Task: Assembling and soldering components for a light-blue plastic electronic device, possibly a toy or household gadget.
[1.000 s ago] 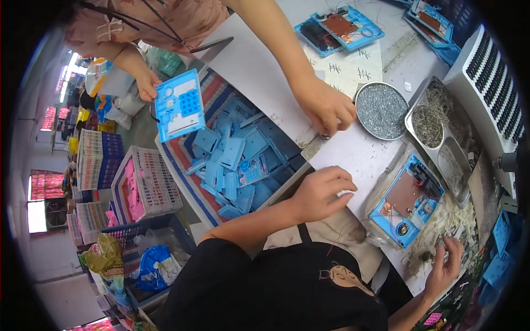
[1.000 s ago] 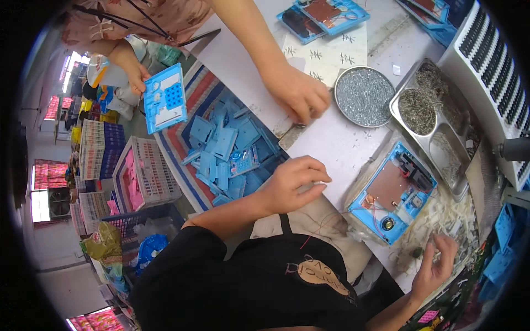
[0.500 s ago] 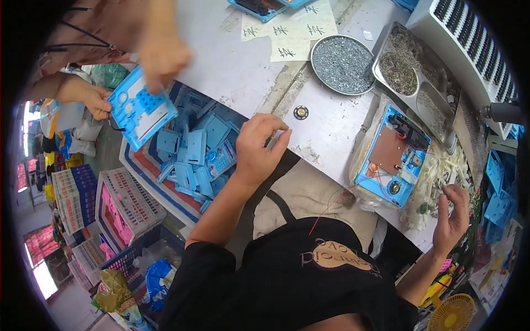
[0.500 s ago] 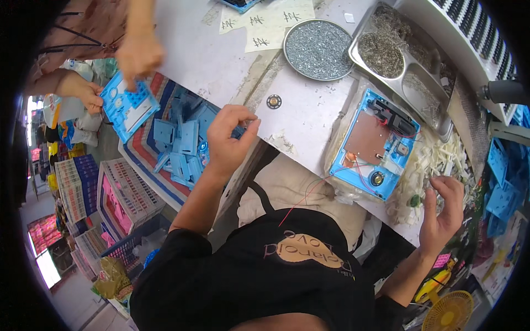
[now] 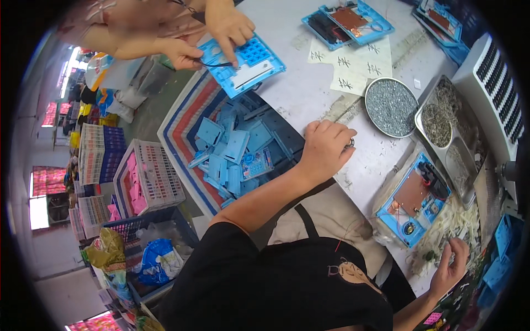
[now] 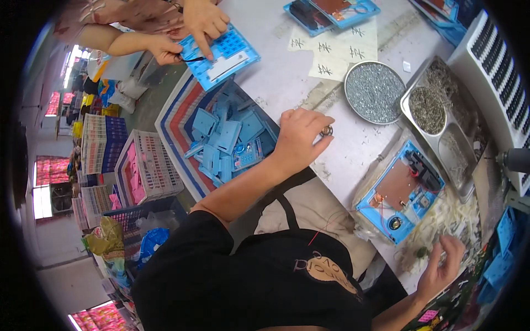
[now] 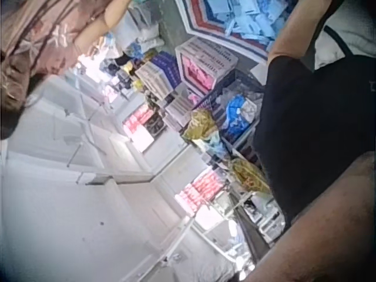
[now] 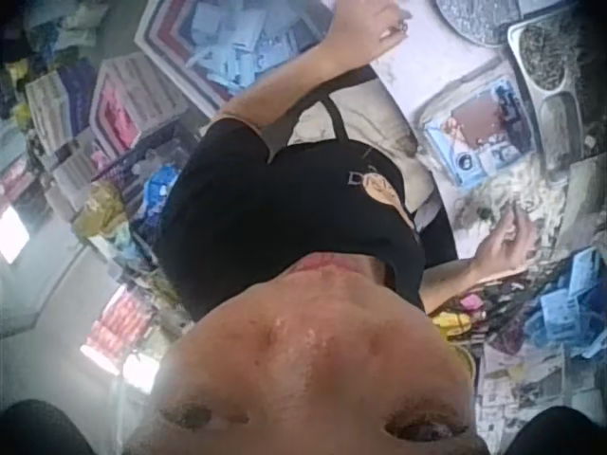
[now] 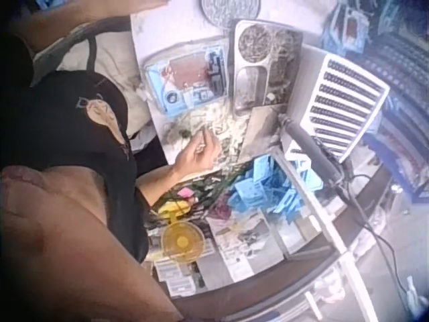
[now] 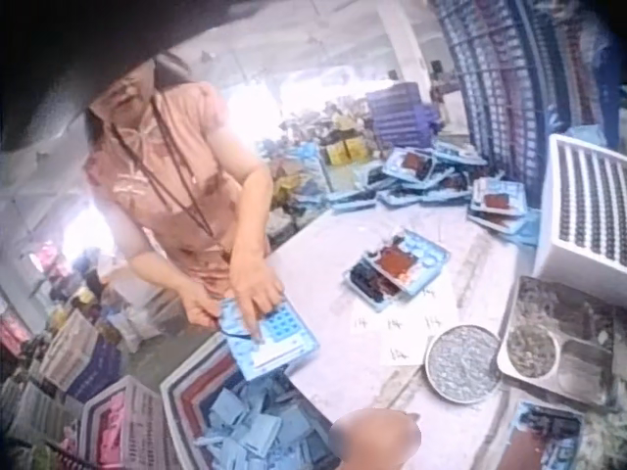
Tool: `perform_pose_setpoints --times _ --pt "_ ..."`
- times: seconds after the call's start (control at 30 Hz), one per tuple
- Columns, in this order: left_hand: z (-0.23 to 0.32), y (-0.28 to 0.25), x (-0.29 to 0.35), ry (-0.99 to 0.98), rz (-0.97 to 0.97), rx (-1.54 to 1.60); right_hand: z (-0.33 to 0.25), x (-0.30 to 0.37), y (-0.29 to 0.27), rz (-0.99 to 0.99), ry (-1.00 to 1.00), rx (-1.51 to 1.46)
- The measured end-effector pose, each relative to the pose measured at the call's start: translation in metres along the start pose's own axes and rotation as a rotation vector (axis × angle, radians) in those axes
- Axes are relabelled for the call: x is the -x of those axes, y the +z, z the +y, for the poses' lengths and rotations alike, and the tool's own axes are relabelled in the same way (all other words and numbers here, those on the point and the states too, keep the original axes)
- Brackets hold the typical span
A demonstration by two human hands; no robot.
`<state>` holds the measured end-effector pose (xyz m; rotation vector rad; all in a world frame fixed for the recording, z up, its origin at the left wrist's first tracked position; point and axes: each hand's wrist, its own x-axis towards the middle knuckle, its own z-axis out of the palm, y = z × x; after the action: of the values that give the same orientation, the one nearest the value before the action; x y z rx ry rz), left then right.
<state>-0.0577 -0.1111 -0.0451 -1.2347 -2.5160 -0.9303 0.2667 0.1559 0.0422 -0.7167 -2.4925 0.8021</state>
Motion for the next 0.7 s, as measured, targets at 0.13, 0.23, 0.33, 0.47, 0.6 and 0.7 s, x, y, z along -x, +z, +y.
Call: perform_pose_setpoints --times 0.13,0.23,0.33,0.47,0.6,0.7 --pt "0.010 -0.012 -0.003 0.039 0.080 0.114 -0.007 -0.002 0.001 -0.021 -0.024 -0.002" --pt "0.017 -0.012 -0.005 0.083 0.114 0.287 -0.012 -0.003 0.003 -0.020 -0.054 0.007" --pt "0.027 -0.018 -0.005 0.062 0.099 0.389 -0.015 -0.003 0.005 -0.025 -0.071 0.009" --pt "0.030 -0.021 -0.002 0.060 0.075 0.446 -0.026 -0.008 0.009 -0.049 -0.069 0.008" --pt "0.030 -0.021 0.002 0.052 0.060 0.481 -0.036 -0.016 0.012 -0.066 -0.112 0.024" --pt "0.034 -0.024 0.001 0.091 0.054 0.520 -0.044 -0.020 0.017 -0.065 -0.130 0.015"
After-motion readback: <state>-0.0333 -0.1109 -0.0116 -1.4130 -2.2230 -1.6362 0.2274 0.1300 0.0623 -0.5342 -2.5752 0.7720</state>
